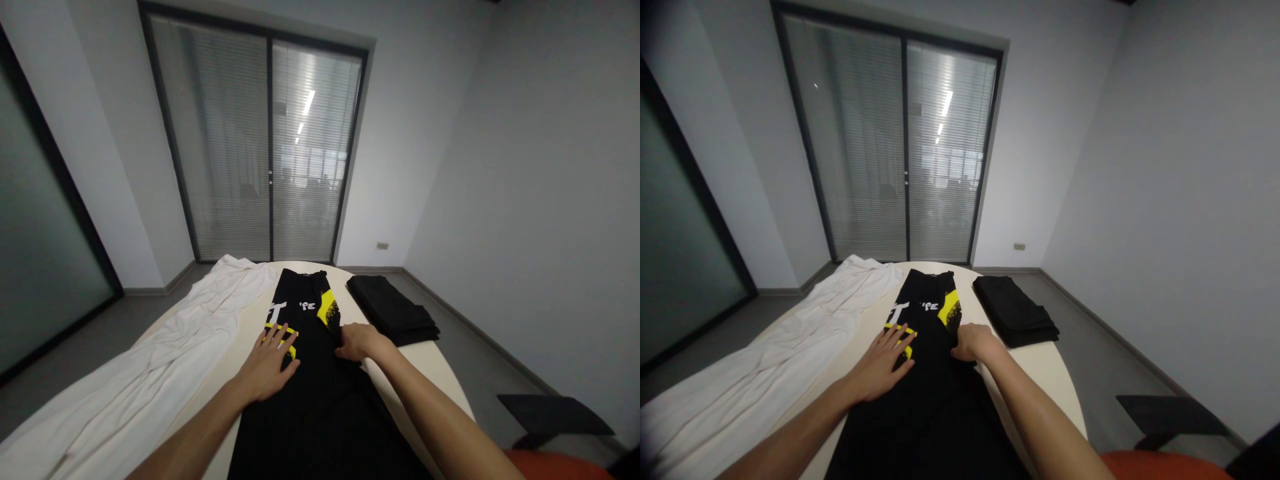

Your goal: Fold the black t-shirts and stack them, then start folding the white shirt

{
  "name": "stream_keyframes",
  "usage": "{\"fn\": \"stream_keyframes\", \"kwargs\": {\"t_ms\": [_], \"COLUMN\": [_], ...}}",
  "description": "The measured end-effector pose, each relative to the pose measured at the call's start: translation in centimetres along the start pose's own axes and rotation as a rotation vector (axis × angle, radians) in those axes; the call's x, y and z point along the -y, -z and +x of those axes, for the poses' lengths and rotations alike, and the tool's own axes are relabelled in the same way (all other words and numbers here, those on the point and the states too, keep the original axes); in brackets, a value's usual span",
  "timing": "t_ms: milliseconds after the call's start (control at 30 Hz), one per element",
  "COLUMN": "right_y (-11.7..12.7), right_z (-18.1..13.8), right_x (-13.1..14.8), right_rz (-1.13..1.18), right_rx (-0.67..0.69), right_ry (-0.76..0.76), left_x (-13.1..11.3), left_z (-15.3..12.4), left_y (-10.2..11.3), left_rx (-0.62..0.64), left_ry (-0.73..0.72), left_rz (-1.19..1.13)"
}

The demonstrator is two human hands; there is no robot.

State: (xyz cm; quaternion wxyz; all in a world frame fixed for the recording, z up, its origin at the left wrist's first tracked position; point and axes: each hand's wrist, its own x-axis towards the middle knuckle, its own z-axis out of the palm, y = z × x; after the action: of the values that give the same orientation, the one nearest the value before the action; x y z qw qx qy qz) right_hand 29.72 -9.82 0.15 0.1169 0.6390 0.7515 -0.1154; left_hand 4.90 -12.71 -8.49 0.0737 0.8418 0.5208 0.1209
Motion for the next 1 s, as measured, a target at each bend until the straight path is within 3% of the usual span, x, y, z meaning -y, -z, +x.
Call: {"fn": "stream_keyframes", "kwargs": {"t_ms": [100, 333, 567, 800, 1000], "right_y": [0.3, -0.8, -2.6, -3.3, -3.4], "right_z": [-0.9, -0.4, -2.0, -2.0, -3.1], "right_x": [-0.2, -1.1, -1.5, -0.8, -0.3], "right_rz": [-0.037, 0.201, 0.122, 0.526, 0.229], "right_rx": [0.077, -0.055, -0.118, -0.218, -0.158], "right_ry": [0.064, 0.164, 0.120, 0.304, 0.283], "left_x": [0.0, 0.2, 0.0, 0.3, 0.3], "left_z": [0.0, 1.1, 0.7, -0.4, -0.5], "left_y": [0.0, 0.1, 0.6, 0.3, 0.0], "left_rx": [-0.008, 0.003, 0.045, 0.038, -0.003], "left_ry": [-0.005, 0.002, -0.001, -0.050, -0.080], "left_rz": [-0.011, 0.001, 0.007, 0.012, 0.017]}}
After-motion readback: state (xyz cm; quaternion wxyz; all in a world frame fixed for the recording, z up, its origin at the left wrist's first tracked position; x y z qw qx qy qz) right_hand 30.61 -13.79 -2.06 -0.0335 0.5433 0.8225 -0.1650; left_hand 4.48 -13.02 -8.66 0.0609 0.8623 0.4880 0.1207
